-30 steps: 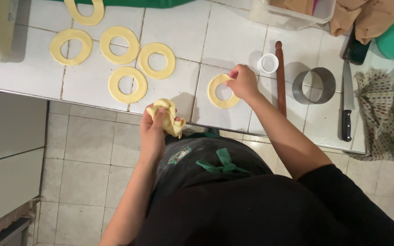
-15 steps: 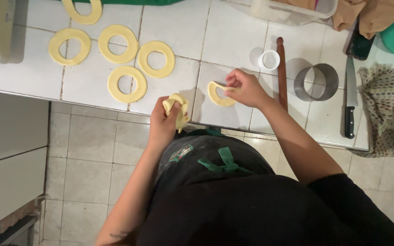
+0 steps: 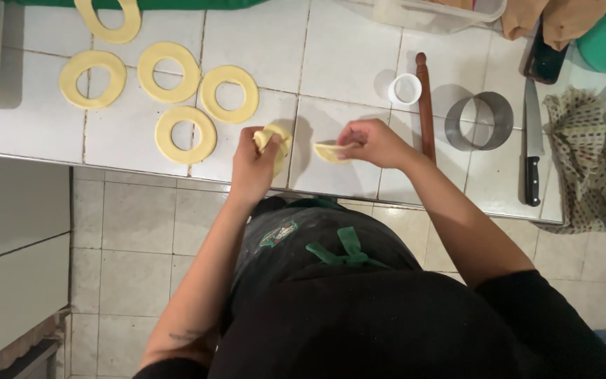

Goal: Rolling out dough, cutting donut shapes, frying them in oil, and coating them with sugar.

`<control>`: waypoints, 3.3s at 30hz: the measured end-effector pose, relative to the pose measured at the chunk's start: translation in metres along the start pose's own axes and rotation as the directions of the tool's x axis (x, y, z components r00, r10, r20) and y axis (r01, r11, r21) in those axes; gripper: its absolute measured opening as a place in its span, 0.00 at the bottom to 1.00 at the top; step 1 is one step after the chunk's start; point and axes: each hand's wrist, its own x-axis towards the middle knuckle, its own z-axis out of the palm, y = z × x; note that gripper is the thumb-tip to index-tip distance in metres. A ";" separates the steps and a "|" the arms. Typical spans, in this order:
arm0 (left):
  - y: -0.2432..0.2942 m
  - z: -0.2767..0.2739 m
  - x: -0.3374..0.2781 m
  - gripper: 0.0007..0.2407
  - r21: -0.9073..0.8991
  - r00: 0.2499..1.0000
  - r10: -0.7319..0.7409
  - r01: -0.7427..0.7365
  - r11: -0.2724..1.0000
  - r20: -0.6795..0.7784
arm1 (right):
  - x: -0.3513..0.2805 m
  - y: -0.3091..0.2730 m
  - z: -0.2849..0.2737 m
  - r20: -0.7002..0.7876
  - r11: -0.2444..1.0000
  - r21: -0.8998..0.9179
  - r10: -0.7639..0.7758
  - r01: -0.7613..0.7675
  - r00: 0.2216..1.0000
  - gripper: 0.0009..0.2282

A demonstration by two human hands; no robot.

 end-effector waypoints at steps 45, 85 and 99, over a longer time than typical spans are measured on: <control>-0.103 -0.288 0.079 0.07 0.542 0.800 0.277 0.070 0.837 -0.532 | 0.277 -0.163 0.274 0.100 0.781 -0.418 -0.468 0.463 0.878 0.15; 0.026 0.087 0.020 0.20 -0.642 0.839 -0.068 0.463 0.611 0.540 | -0.007 -0.055 0.099 -0.583 0.932 -0.362 -0.229 0.004 0.780 0.14; 0.007 0.138 0.030 0.20 0.762 0.881 0.120 -0.458 0.457 0.457 | -0.113 0.028 0.031 -0.773 0.679 -0.585 -0.299 -0.445 0.560 0.24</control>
